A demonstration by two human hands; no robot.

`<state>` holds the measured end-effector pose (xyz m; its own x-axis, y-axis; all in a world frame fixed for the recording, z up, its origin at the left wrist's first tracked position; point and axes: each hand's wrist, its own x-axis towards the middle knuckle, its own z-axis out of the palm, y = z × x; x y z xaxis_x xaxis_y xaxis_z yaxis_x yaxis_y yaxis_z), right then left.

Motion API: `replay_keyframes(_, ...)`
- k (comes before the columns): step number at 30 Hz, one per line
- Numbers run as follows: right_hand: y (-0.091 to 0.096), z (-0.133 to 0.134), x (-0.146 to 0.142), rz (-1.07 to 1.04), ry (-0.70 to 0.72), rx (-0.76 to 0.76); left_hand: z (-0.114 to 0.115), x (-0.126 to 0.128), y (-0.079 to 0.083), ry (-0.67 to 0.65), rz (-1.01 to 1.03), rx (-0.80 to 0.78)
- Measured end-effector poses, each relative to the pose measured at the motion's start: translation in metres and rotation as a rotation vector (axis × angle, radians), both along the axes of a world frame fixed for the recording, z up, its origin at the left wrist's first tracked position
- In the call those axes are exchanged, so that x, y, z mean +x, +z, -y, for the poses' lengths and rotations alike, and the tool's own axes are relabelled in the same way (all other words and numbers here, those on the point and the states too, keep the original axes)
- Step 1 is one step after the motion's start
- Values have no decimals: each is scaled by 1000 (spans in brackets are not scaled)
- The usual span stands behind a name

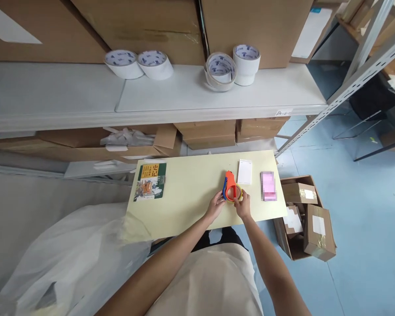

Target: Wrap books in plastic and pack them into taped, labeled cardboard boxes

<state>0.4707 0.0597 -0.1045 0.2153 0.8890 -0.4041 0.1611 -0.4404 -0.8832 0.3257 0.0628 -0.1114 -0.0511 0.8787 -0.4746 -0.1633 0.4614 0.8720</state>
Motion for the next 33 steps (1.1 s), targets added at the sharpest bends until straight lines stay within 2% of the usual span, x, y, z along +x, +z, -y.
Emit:
replay_keyframes(6,-13,2,10,40,81,-17,7,-1,-15,-55,-28,-22)
replay_keyframes(9,-12,11,16,93,108,-20,19,-6,-22,-85,-50,-44)
replay_keyframes(13,5,28,19,199,81,31,43,-27,-22,-43,-91,-93)
replay_keyframes(18,37,39,0,303,164,220,72,-78,2,22,-197,-85)
replay_keyframes(22,56,35,-42,217,308,318,89,-123,28,81,-280,-39)
replay_keyframes(26,67,35,-103,152,463,331,114,-170,54,91,-392,35)
replay_keyframes(30,76,53,-174,101,617,344,158,-225,76,90,-653,184)
replay_keyframes(33,80,74,-230,32,786,333,202,-269,83,219,-864,276)
